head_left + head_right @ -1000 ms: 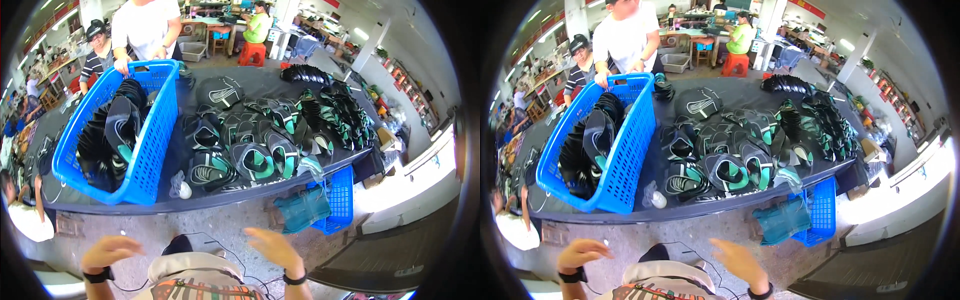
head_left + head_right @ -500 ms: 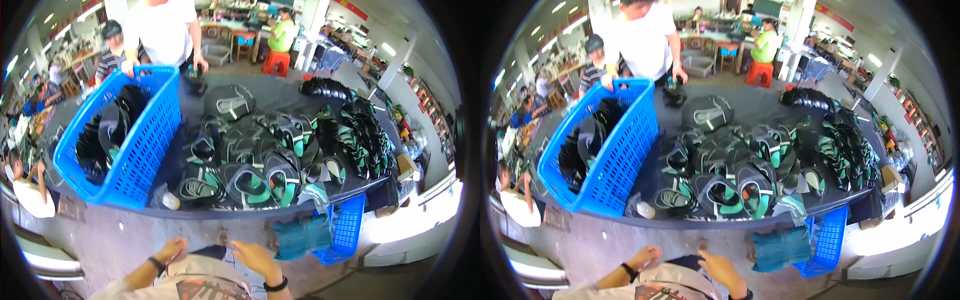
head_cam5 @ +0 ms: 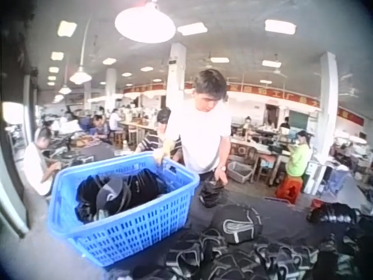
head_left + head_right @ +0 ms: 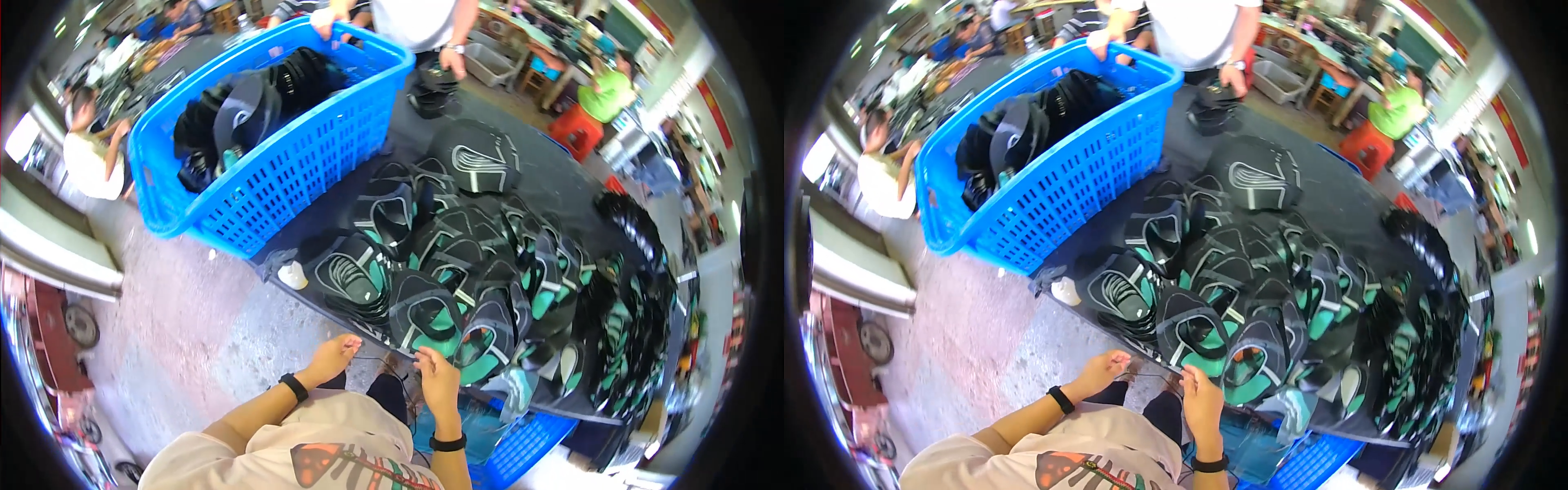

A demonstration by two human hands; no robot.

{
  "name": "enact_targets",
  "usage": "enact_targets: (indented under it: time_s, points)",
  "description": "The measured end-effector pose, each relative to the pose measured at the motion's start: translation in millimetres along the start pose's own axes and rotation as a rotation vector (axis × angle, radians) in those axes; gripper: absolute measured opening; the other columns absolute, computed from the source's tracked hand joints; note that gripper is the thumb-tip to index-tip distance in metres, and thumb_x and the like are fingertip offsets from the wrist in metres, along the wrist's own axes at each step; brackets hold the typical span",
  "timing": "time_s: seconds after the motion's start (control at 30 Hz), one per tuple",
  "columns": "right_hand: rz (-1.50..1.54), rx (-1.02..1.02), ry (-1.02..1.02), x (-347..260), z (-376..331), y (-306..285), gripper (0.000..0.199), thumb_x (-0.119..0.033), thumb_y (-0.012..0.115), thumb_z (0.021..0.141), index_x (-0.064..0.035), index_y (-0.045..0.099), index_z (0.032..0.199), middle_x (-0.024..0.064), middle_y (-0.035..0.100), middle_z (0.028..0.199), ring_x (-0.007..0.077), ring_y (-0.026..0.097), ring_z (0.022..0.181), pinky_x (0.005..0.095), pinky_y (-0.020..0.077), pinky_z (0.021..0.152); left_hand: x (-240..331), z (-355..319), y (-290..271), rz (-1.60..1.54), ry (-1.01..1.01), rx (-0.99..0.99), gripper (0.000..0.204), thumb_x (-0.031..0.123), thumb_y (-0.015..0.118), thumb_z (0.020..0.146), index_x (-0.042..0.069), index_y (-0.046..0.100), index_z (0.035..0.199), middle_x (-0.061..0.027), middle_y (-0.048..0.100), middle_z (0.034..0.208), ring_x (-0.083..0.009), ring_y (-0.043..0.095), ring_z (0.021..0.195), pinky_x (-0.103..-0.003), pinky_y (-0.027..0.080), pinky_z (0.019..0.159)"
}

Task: The recorder is seen organizing and inspecting shoe upper parts at a production table in a factory setting.

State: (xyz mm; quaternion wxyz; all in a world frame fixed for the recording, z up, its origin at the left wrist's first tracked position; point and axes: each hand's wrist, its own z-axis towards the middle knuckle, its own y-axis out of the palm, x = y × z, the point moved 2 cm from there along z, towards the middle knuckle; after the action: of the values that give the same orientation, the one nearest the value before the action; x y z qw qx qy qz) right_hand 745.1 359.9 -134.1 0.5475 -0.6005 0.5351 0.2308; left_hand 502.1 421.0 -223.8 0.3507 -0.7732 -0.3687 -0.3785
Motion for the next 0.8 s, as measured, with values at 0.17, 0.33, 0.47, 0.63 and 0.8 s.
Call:
enact_targets:
  time_s: [0.17, 0.33, 0.47, 0.63, 0.8]
  points:
    - [-0.016, -0.22, -0.054, -26.5, 37.0, -8.5, 0.025, -0.012, 0.055, 0.101, 0.0011, 0.067, 0.119, 0.0163, 0.077, 0.104, 0.023, 0.077, 0.092, 0.0305, 0.0568, 0.077, 5.9, -16.0, 18.7, 0.002, 0.098, 0.229, 0.024, 0.014, 0.062, 0.097, 0.006, 0.068, 0.118, -0.0138, 0.073, 0.111, -0.0281, 0.073, 0.097, -0.037, 0.057, 0.083]
    - [-0.091, -0.229, -0.182, -96.5, 107.9, -19.8, 0.027, -0.01, 0.054, 0.101, -0.0018, 0.066, 0.124, 0.015, 0.077, 0.1, 0.0207, 0.076, 0.084, 0.0305, 0.0569, 0.073, 1.2, -28.4, 24.1, 0.001, -0.027, 0.275, 0.023, 0.009, 0.063, 0.096, 0.006, 0.067, 0.118, -0.0132, 0.073, 0.111, -0.0275, 0.072, 0.099, -0.037, 0.057, 0.085]
    - [-0.252, -0.324, -0.095, -132.5, 185.2, 18.4, 0.047, -0.017, 0.056, 0.099, -0.0059, 0.053, 0.144, 0.0063, 0.07, 0.069, 0.0131, 0.061, 0.052, 0.03, 0.0502, 0.055, -20.9, -17.0, 11.6, -0.133, -0.118, 0.338, 0.025, 0.006, 0.059, 0.099, 0.002, 0.064, 0.123, -0.0128, 0.073, 0.114, -0.0233, 0.072, 0.104, -0.034, 0.056, 0.092]
    - [-0.303, -0.305, 0.128, -132.2, 277.8, 65.1, 0.069, -0.023, 0.061, 0.098, 0.0035, 0.033, 0.155, 0.0083, 0.067, 0.063, 0.0126, 0.058, 0.049, 0.0286, 0.0478, 0.053, -15.4, 11.5, -4.3, -0.264, -0.084, 0.407, 0.029, 0.004, 0.056, 0.099, 0.0, 0.06, 0.128, -0.0144, 0.074, 0.109, -0.0223, 0.072, 0.102, -0.033, 0.056, 0.091]
    - [-0.251, -0.303, 0.194, -134.6, 281.0, 71.6, 0.073, -0.024, 0.062, 0.098, 0.0049, 0.028, 0.156, 0.0087, 0.068, 0.068, 0.0132, 0.062, 0.051, 0.0268, 0.0458, 0.047, -16.3, 7.8, -21.0, -0.083, -0.035, 0.535, 0.022, 0.017, 0.06, 0.099, 0.009, 0.066, 0.119, -0.0204, 0.07, 0.1, -0.0356, 0.071, 0.093, -0.042, 0.055, 0.076]
